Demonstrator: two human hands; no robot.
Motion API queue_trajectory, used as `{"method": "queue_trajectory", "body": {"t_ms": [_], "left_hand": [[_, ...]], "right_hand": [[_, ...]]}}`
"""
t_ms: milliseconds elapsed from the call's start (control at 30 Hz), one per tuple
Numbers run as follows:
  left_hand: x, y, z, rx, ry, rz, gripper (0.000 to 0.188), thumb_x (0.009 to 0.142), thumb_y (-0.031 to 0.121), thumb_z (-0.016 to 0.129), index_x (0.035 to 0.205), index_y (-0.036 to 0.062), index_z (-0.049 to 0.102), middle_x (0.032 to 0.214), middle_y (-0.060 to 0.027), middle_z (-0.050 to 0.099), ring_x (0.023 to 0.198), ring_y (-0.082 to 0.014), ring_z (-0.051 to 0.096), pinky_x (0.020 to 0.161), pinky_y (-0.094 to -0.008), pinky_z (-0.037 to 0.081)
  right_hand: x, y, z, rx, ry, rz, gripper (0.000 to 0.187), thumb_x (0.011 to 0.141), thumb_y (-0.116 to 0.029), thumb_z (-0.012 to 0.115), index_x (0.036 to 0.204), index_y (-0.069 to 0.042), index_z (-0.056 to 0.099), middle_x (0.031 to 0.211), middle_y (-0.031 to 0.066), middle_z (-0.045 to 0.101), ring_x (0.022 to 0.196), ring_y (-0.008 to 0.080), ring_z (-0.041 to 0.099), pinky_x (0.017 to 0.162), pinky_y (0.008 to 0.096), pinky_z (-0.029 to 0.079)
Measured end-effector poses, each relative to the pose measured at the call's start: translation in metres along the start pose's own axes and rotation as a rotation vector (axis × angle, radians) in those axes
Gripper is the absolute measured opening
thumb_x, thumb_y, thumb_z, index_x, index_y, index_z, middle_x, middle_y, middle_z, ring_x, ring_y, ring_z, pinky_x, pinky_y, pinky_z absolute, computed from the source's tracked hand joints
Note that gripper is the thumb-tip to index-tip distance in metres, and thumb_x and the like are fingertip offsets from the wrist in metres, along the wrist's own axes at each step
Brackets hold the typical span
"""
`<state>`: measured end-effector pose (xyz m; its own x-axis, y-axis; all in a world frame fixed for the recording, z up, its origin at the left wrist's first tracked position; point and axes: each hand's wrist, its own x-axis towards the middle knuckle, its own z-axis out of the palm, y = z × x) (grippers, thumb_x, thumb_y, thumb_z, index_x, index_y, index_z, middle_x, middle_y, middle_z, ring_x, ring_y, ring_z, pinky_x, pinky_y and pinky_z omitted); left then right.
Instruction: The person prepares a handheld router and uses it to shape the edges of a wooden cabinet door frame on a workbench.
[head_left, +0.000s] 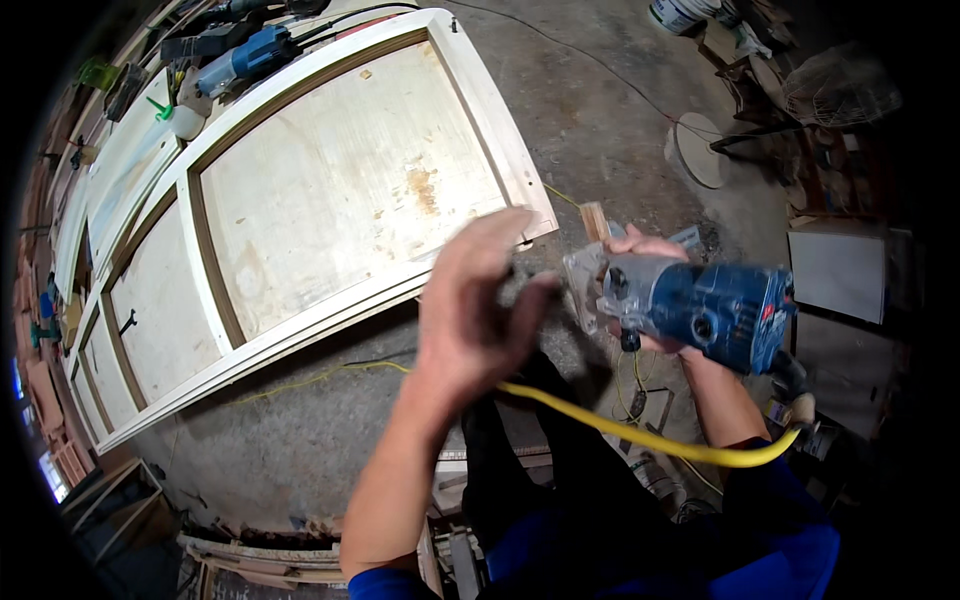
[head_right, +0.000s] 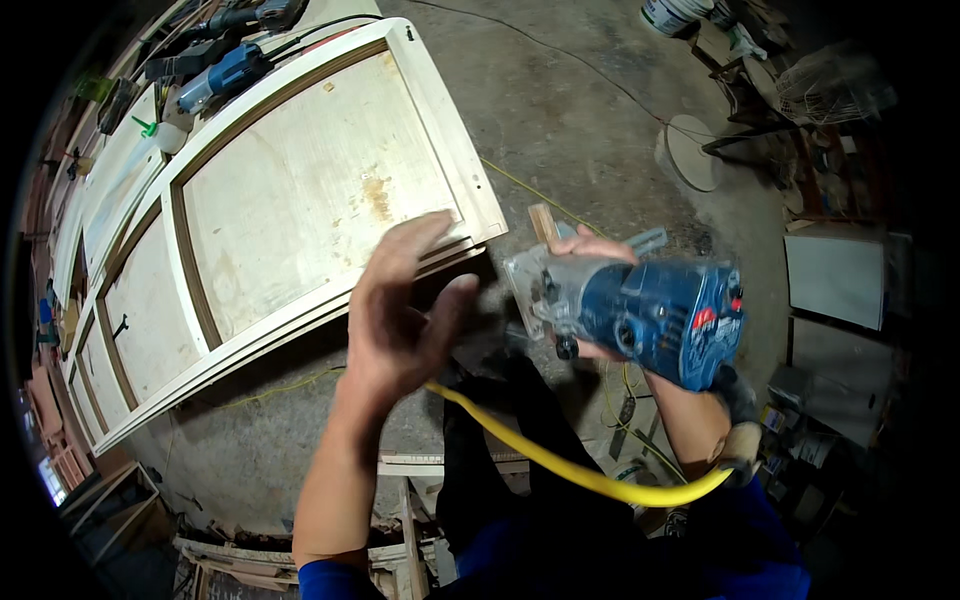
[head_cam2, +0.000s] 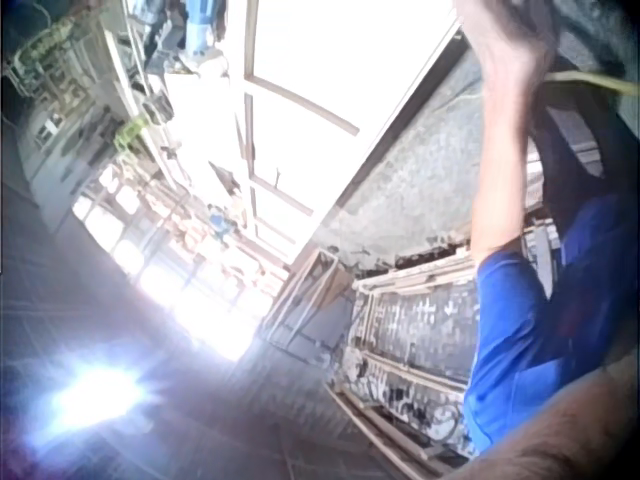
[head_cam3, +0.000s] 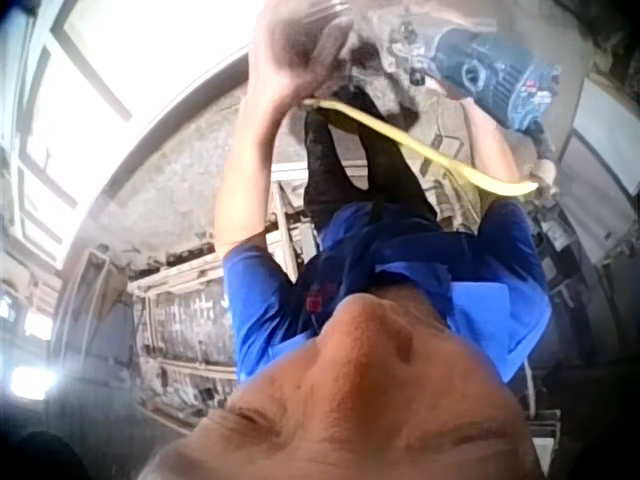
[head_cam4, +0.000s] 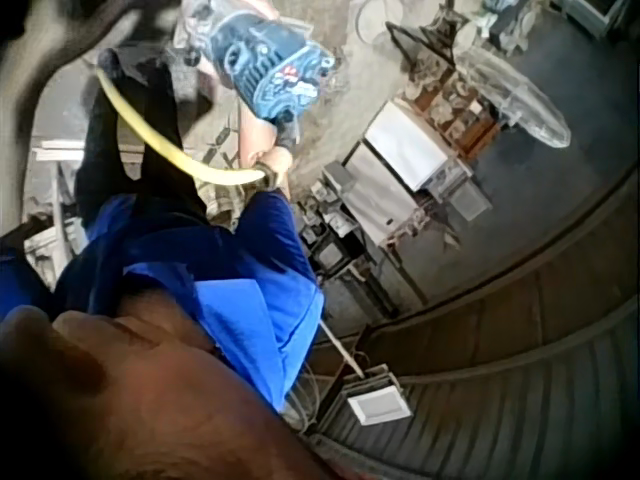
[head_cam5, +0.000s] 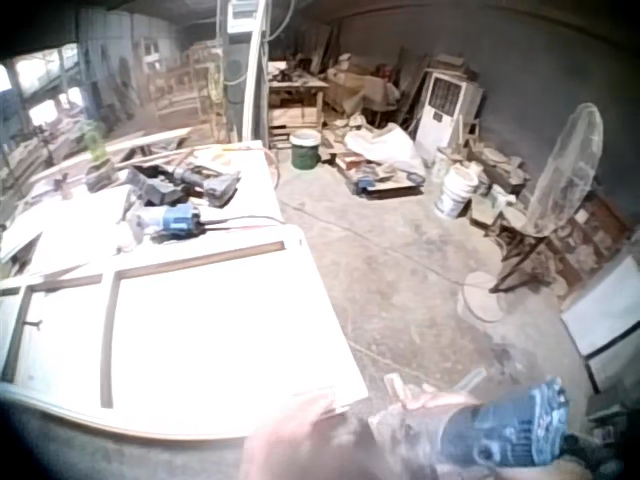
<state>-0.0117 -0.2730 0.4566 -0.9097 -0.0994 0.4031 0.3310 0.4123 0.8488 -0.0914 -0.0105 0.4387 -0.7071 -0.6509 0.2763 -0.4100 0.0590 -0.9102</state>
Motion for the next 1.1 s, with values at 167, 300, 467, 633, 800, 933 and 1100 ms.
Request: {"method": "queue_trajectory", "body": {"t_ms": [167, 300, 467, 633, 800, 933, 1100], "left_hand": [[-0.005, -0.027, 0.0, 0.394, -0.188, -0.117, 0.101, 0.058, 0.032, 0.098, 0.142, 0.0013, 0.051, 0.131, -0.0195, 0.061, 0.125, -0.0346, 0.058, 0.106, -0.0517, 0.039], [-0.003, -0.034, 0.011, 0.384, -0.255, -0.212, 0.116, 0.044, 0.044, 0.1, 0.14, -0.0006, 0.052, 0.129, -0.0167, 0.063, 0.123, -0.0329, 0.057, 0.105, -0.0477, 0.036], [-0.005, -0.042, 0.012, 0.438, -0.281, -0.183, 0.117, 0.046, 0.062, 0.094, 0.136, -0.002, 0.055, 0.128, -0.0163, 0.063, 0.118, -0.032, 0.059, 0.101, -0.0466, 0.037], [-0.012, -0.052, 0.014, 0.456, -0.258, -0.106, 0.114, 0.052, 0.076, 0.084, 0.132, -0.0022, 0.058, 0.129, -0.0153, 0.063, 0.115, -0.0319, 0.06, 0.097, -0.0462, 0.037], [-0.015, -0.057, 0.016, 0.43, -0.202, -0.061, 0.107, 0.056, 0.073, 0.084, 0.129, -0.002, 0.061, 0.129, -0.0152, 0.063, 0.115, -0.0318, 0.06, 0.096, -0.0467, 0.038], [-0.02, -0.061, 0.017, 0.394, -0.143, -0.049, 0.097, 0.056, 0.058, 0.089, 0.129, 0.0001, 0.064, 0.131, -0.0151, 0.062, 0.117, -0.0316, 0.06, 0.095, -0.0474, 0.039], [-0.023, -0.059, 0.017, 0.362, -0.097, -0.072, 0.093, 0.051, 0.044, 0.095, 0.128, 0.0013, 0.066, 0.133, -0.0118, 0.062, 0.118, -0.0296, 0.06, 0.1, -0.0471, 0.04]], "right_hand": [[0.024, 0.018, -0.009, -0.169, -0.01, -0.078, 0.079, 0.073, -0.04, 0.09, 0.131, -0.005, 0.049, 0.127, 0.013, 0.06, 0.124, 0.0291, 0.06, 0.118, 0.0589, 0.035], [0.034, 0.031, 0.0, -0.17, -0.036, -0.129, 0.078, 0.074, -0.042, 0.089, 0.13, -0.004, 0.051, 0.124, 0.013, 0.061, 0.122, 0.0286, 0.061, 0.116, 0.0575, 0.039], [0.037, 0.036, 0.013, -0.167, -0.068, -0.086, 0.076, 0.074, -0.044, 0.089, 0.128, -0.004, 0.053, 0.123, 0.012, 0.06, 0.122, 0.0279, 0.061, 0.115, 0.0565, 0.04], [0.038, 0.04, 0.02, -0.223, -0.068, -0.117, 0.078, 0.073, -0.044, 0.09, 0.128, -0.004, 0.053, 0.123, 0.0119, 0.06, 0.121, 0.0271, 0.061, 0.116, 0.0552, 0.039], [0.039, 0.042, 0.029, -0.092, -0.023, -0.078, 0.079, 0.07, -0.035, 0.093, 0.129, -0.002, 0.051, 0.124, 0.0144, 0.061, 0.119, 0.0278, 0.061, 0.11, 0.0497, 0.045], [0.041, 0.043, 0.03, -0.155, -0.02, -0.093, 0.082, 0.07, -0.035, 0.094, 0.13, -0.001, 0.05, 0.124, 0.0142, 0.062, 0.118, 0.0276, 0.062, 0.111, 0.0483, 0.044], [0.042, 0.044, 0.031, -0.077, -0.029, -0.045, 0.083, 0.07, -0.034, 0.094, 0.132, -0.001, 0.05, 0.125, 0.0126, 0.061, 0.121, 0.028, 0.061, 0.115, 0.0484, 0.039]]}}
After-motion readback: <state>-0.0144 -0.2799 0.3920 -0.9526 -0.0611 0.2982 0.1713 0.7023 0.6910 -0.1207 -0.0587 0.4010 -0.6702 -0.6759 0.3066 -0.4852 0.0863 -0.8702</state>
